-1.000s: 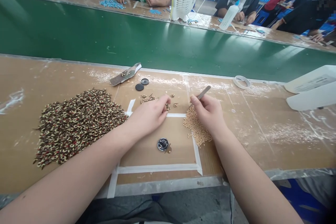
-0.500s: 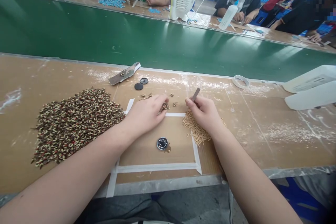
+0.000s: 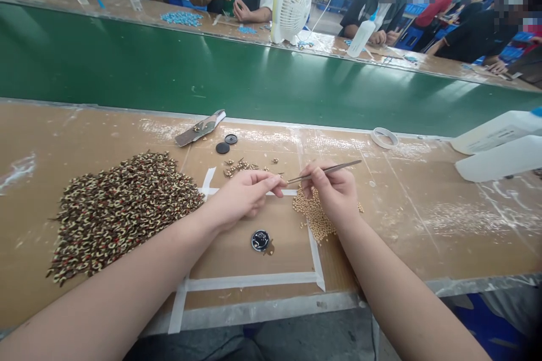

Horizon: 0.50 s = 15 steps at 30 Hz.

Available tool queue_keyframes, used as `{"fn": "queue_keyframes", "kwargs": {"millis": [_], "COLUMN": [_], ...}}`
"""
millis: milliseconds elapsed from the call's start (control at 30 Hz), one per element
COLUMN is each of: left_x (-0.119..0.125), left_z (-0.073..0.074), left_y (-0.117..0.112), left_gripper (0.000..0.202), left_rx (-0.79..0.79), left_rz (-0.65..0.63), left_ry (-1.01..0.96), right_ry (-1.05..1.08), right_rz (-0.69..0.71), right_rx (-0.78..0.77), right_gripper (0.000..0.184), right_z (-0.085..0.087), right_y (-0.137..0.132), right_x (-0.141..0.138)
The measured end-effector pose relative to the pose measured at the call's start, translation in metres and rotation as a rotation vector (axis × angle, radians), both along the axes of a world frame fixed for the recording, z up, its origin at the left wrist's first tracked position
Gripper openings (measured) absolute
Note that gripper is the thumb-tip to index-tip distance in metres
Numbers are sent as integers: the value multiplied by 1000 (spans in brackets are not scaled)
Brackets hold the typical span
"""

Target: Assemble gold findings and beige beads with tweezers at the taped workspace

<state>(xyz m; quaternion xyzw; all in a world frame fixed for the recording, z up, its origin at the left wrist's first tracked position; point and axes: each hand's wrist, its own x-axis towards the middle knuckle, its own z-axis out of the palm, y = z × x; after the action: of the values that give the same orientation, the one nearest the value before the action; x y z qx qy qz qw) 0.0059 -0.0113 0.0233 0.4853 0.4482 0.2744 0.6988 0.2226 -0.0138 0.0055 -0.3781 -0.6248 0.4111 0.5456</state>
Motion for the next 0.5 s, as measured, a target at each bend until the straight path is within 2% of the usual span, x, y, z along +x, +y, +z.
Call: {"fn": "queue_keyframes", "kwargs": {"millis": [100, 300, 500], "left_x": [1, 2, 1], "left_z": [-6, -10, -7], "left_y": [-1, 0, 0], "left_gripper": [30, 28, 29], "left_rx": [-123, -185, -213], "left_rz": [-33, -40, -42], "left_ry": [-117, -218, -175], "right_ry": [39, 17, -35], "right_rz": [65, 95, 108], "right_rx": [7, 16, 15], "right_gripper": [23, 21, 25], "right_z": [-2, -3, 0], "right_y": [0, 0, -1], "right_x": [-2, -4, -5]}}
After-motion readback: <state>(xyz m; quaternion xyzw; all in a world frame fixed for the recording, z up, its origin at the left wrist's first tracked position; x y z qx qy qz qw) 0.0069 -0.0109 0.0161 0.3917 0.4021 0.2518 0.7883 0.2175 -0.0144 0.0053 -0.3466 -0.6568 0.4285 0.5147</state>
